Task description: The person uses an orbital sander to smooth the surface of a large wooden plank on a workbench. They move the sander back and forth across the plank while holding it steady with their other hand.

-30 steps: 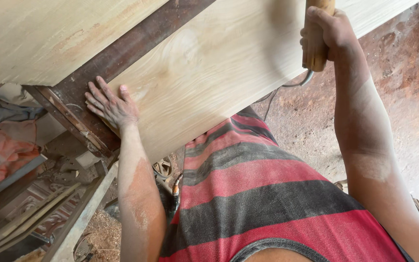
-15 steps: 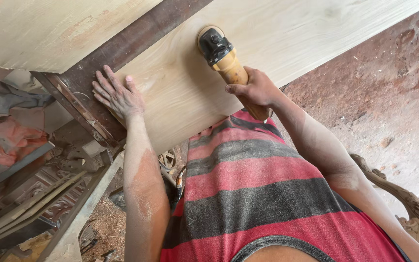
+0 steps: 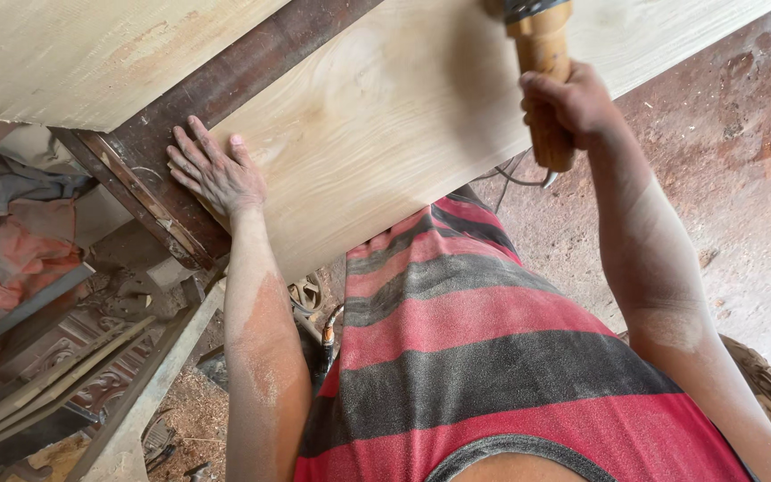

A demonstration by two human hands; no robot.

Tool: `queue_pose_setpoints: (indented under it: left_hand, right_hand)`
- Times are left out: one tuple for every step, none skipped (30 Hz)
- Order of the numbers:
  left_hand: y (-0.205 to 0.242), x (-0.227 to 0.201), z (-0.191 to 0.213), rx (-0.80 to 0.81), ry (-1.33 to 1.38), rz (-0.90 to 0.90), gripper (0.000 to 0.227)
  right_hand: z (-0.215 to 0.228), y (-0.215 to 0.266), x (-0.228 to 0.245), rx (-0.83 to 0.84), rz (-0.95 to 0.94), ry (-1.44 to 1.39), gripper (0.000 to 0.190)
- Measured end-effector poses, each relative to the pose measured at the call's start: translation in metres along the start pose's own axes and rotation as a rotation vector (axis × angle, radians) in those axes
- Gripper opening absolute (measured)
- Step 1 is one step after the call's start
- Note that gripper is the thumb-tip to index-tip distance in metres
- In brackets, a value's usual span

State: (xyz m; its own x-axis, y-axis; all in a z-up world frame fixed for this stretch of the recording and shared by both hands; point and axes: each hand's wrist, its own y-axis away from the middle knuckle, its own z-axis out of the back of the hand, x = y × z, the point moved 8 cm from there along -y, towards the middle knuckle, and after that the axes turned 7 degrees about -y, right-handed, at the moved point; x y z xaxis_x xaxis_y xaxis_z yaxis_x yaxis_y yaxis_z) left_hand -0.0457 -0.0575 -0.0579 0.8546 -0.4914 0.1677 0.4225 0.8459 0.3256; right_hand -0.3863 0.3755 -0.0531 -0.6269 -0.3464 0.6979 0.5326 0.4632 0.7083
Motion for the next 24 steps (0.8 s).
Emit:
queue_pose_setpoints:
  left_hand:
    - [0.001,0.001,0.001,-0.003,0.002,-0.002,0.069]
    - [0.002,0.001,0.001,-0.005,0.005,-0.005,0.069]
    - [0.002,0.001,0.001,-0.005,-0.003,-0.008,0.07]
    - [0.002,0.001,0.001,-0.005,-0.01,-0.012,0.07]
    - [0.002,0.001,0.0,-0.007,-0.016,-0.01,0.07]
    - [0.001,0.001,0.0,-0.014,-0.012,-0.01,0.07]
    - [0.002,0.002,-0.001,-0.019,-0.009,-0.009,0.069]
    - [0.002,0.003,-0.003,-0.024,-0.006,-0.009,0.069]
    - [0.0,0.003,-0.006,-0.013,-0.011,-0.004,0.069]
    - [-0.003,0.004,-0.009,-0.003,-0.016,0.001,0.069]
    - [-0.003,0.007,-0.013,0.012,-0.023,0.009,0.07]
    - [-0.004,0.011,-0.017,0.03,-0.026,0.024,0.07]
    - [-0.007,0.012,-0.02,0.045,-0.026,0.035,0.071]
    - [-0.009,0.014,-0.023,0.06,-0.027,0.047,0.071]
    - [-0.011,0.015,-0.025,0.077,-0.032,0.053,0.072]
    - [-0.013,0.015,-0.026,0.094,-0.037,0.059,0.073]
    - [-0.012,0.016,-0.027,0.113,-0.042,0.076,0.074]
    - [-0.013,0.012,-0.026,0.108,-0.03,0.062,0.074]
    - [-0.011,0.013,-0.025,0.107,-0.023,0.062,0.074]
    - [-0.01,0.015,-0.023,0.105,-0.015,0.062,0.073]
    - [-0.009,0.015,-0.023,0.122,-0.037,0.064,0.074]
    - [-0.01,0.017,-0.022,0.14,-0.059,0.066,0.075]
    - [-0.011,0.016,-0.022,0.17,-0.08,0.06,0.077]
    - [-0.011,0.016,-0.021,0.2,-0.1,0.054,0.08]
  right_hand:
    - [0.011,-0.002,0.003,-0.037,0.003,0.007,0.037]
    - [0.021,0.0,0.005,-0.074,0.006,0.013,0.038]
    - [0.031,0.003,0.006,-0.12,-0.003,-0.014,0.038]
    - [0.041,0.007,0.008,-0.165,-0.012,-0.04,0.038]
    - [0.049,0.009,0.012,-0.206,-0.019,-0.065,0.039]
    - [0.051,0.011,0.015,-0.21,-0.016,-0.035,0.04]
    - [0.051,0.014,0.017,-0.213,-0.015,-0.004,0.04]
    - [0.048,0.016,0.017,-0.216,-0.014,0.026,0.041]
    - [0.037,0.016,0.014,-0.172,-0.025,0.012,0.04]
    - [0.02,0.015,0.008,-0.128,-0.035,-0.002,0.04]
    - [0.002,0.016,0.002,-0.082,-0.05,-0.016,0.04]
    - [-0.015,0.017,-0.007,-0.058,-0.099,0.072,0.038]
    - [-0.037,0.018,-0.018,-0.036,-0.144,0.158,0.036]
    - [-0.065,0.018,-0.023,0.049,-0.114,0.164,0.036]
    - [-0.093,0.019,-0.027,0.135,-0.084,0.172,0.036]
    - [-0.12,0.022,-0.025,0.204,0.03,0.214,0.038]
    - [-0.143,0.027,-0.021,0.284,0.143,0.258,0.041]
    - [-0.154,0.029,-0.022,0.29,0.139,0.285,0.041]
    - [-0.167,0.03,-0.026,0.313,0.131,0.314,0.042]
    - [-0.179,0.032,-0.03,0.335,0.123,0.342,0.042]
    - [-0.182,0.031,-0.034,0.336,0.075,0.312,0.04]
    - [-0.182,0.031,-0.039,0.337,0.025,0.284,0.038]
    - [-0.177,0.031,-0.042,0.325,-0.022,0.259,0.036]
    - [-0.17,0.03,-0.042,0.308,-0.027,0.223,0.032]
